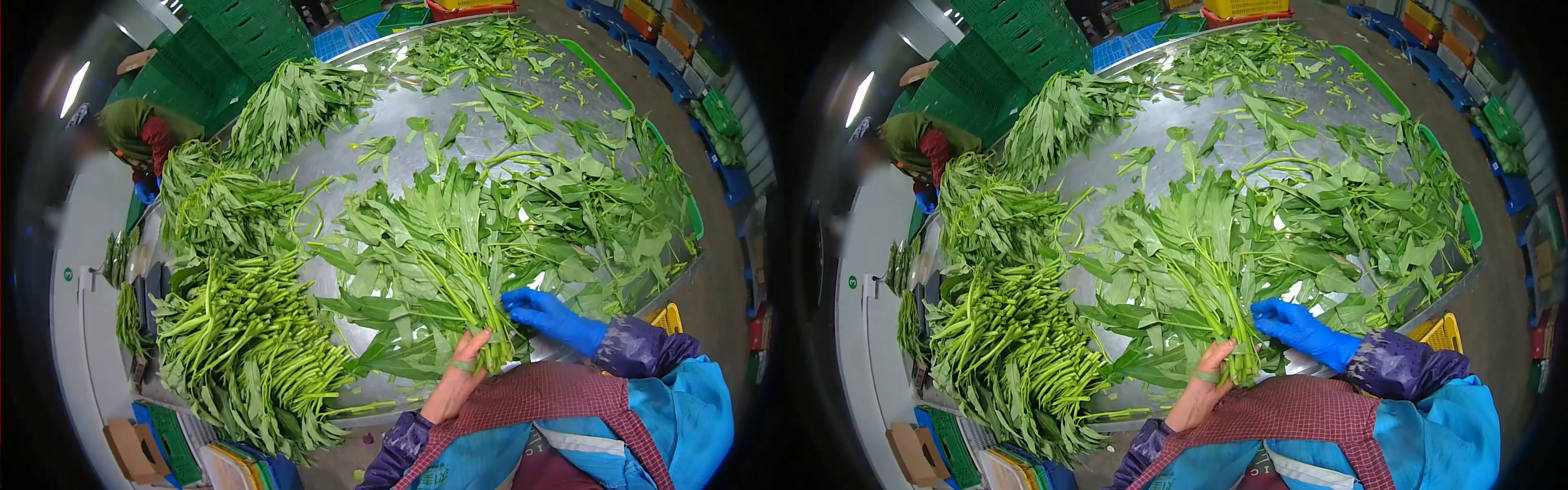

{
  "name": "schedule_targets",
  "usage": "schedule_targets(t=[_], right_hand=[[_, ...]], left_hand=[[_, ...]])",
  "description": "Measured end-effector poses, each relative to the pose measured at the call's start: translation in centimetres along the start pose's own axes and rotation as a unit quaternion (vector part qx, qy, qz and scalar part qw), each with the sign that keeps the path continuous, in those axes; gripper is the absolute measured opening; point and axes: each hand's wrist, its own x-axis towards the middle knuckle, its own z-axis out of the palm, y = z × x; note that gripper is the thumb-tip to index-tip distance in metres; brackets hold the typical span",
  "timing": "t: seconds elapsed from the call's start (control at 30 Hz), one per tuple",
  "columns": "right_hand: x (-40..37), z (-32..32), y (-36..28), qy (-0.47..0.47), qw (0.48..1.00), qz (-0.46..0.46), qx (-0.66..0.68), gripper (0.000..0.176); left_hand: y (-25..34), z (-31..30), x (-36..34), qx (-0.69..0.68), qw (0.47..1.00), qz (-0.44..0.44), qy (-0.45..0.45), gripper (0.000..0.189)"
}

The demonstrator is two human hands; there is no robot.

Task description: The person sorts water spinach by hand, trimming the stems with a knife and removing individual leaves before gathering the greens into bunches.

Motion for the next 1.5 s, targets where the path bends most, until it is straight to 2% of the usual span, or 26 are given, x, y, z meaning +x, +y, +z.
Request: schedule_targets(t=[0.07,0.23,0.33,0.43,0.5,0.6,0.67,0.8,0.83,0.87,0.93,0.97,1.03,1.07,1.1,1.13,1.17,1.23,1.27,1.3,1.33,1.37,1.4,1.43,1.47,1.5], right_hand=[[0.9,1.3,0.9,-0.031,0.991,0.068,0.109,0.050],[2.6,3.7,1.3,-0.023,0.986,0.082,0.140,0.058],[3.0,4.5,-0.6,-0.076,0.978,0.111,0.160,0.066],[3.2,5.2,-1.2,-0.070,0.980,0.055,0.175,0.067],[3.3,5.5,-1.1,-0.060,0.980,0.063,0.178,0.069],[3.3,5.9,-1.1,-0.052,0.980,0.048,0.189,0.070],[3.5,5.8,-0.7,-0.048,0.991,0.001,0.125,0.069],[3.7,5.3,-0.9,-0.066,0.986,0.031,0.151,0.058],[3.8,4.9,-1.0,-0.055,0.986,0.029,0.152,0.058],[3.9,4.3,-1.0,-0.078,0.987,0.030,0.139,0.056],[4.1,3.4,-1.1,-0.116,0.984,0.035,0.132,0.048],[4.1,3.1,-1.6,-0.102,0.985,0.033,0.133,0.048],[4.0,2.8,-3.5,-0.228,0.969,0.076,0.057,0.060],[3.7,2.9,-4.5,-0.219,0.971,0.073,0.058,0.060],[3.2,3.0,-5.6,-0.237,0.969,0.073,-0.010,0.068],[3.2,3.0,-6.3,-0.254,0.961,0.074,-0.080,0.076],[3.7,2.6,-6.3,-0.246,0.963,0.072,-0.080,0.076],[5.2,1.9,-6.3,-0.370,0.928,0.039,-0.029,0.085],[5.8,1.3,-7.1,-0.375,0.926,-0.033,-0.024,0.069],[8.9,-0.2,-4.9,-0.429,0.899,-0.090,-0.014,0.060],[12.2,-2.0,-3.0,-0.481,0.864,-0.147,-0.004,0.052],[12.1,-3.1,-8.9,-0.377,0.922,0.064,-0.065,0.046],[14.8,-4.8,-7.7,-0.215,0.972,0.067,-0.069,0.042],[15.9,-5.9,-8.5,-0.043,0.995,-0.027,-0.084,0.042],[18.9,-7.9,-6.5,0.070,0.967,-0.136,-0.204,0.045],[20.6,-9.7,-6.0,0.120,0.931,-0.115,-0.324,0.045]], left_hand=[[0.0,0.4,-0.5,0.031,0.999,0.015,0.001,0.039],[-0.2,1.2,-2.3,0.097,0.994,0.059,0.007,0.041],[-0.9,1.3,-2.6,0.155,0.984,0.088,0.016,0.042],[-1.1,0.9,-2.4,0.208,0.968,0.135,0.023,0.045],[-1.3,0.3,-2.0,0.248,0.956,0.157,0.018,0.048],[-1.4,0.0,-2.0,0.330,0.921,0.205,0.032,0.048],[-1.4,-0.5,-1.7,0.453,0.854,0.255,0.005,0.045],[1.4,1.5,-3.7,0.513,0.840,0.176,-0.002,0.045],[3.6,3.0,-5.1,0.642,0.760,0.099,-0.005,0.047],[5.4,4.2,-6.4,0.754,0.656,0.023,-0.012,0.048],[7.6,5.4,-8.6,0.827,0.538,0.164,0.000,0.050],[8.1,6.2,-8.9,0.805,0.558,0.200,0.028,0.049],[8.5,7.5,-8.4,0.888,0.322,0.328,0.026,0.051],[8.4,7.6,-7.7,0.909,0.267,0.321,0.006,0.054],[8.2,7.4,-6.7,0.926,0.212,0.313,-0.012,0.058],[8.2,7.3,-5.9,0.932,0.181,0.314,0.007,0.067],[8.4,7.3,-5.5,0.931,0.177,0.318,0.001,0.067],[9.3,7.7,-4.9,0.916,0.186,0.356,0.010,0.067],[9.6,7.3,-4.6,0.920,0.182,0.346,0.017,0.070],[10.0,7.2,-4.4,0.921,0.179,0.346,0.018,0.070],[10.4,7.0,-4.4,0.916,0.218,0.333,0.049,0.072],[10.9,6.9,-4.4,0.909,0.255,0.320,0.081,0.074],[11.4,7.0,-4.8,0.898,0.290,0.315,0.104,0.075],[11.7,7.0,-4.8,0.898,0.286,0.316,0.113,0.075],[11.9,6.9,-4.9,0.857,0.374,0.331,0.125,0.074],[12.1,6.7,-5.2,0.807,0.456,0.346,0.143,0.072]])
